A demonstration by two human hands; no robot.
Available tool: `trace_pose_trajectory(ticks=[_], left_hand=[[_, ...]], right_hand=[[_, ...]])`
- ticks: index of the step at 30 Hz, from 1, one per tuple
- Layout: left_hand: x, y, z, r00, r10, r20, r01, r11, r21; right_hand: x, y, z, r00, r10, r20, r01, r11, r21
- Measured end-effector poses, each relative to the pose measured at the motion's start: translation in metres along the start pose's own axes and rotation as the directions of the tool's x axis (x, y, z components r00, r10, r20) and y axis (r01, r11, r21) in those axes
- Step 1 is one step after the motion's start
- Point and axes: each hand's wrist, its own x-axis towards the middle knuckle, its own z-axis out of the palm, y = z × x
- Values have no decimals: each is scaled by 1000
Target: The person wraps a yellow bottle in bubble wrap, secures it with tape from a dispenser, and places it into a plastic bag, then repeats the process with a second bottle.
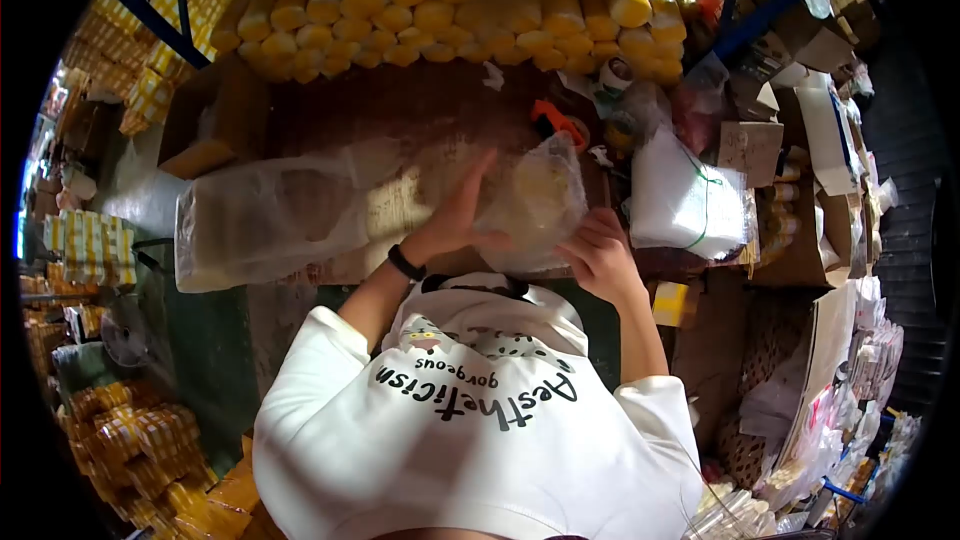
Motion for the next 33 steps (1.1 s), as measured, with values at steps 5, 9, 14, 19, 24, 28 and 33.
trace_pose_trajectory(ticks=[5, 9, 14, 19, 24, 28, 33], left_hand=[[-37, -116, 63, 925, -175, 338, 150, 984, 99], [-20, -103, 68, 931, -113, 347, 103, 994, 47], [-2, -79, 54, 986, -44, 158, 34, 997, 66], [-27, -65, -12, 998, -45, -47, 55, 968, 246], [-50, -55, -79, 990, -40, -133, 94, 898, 430], [-74, -77, -99, 979, 33, -199, 69, 872, 484], [-135, -126, -100, 928, -261, -266, 366, 775, 515]], right_hand=[[-35, 16, -16, 986, 165, -5, -163, 980, 115], [-37, 25, -16, 879, 474, -47, -467, 877, 114], [-65, 89, 10, 677, 729, -103, -386, 470, 794], [-47, 69, 30, 742, 670, -11, -447, 508, 736], [-17, 88, 110, 747, 642, 172, -474, 334, 815], [-2, 111, 180, 793, 553, 256, -534, 427, 730], [-36, 106, 217, 944, 219, 248, -227, 974, 2]])
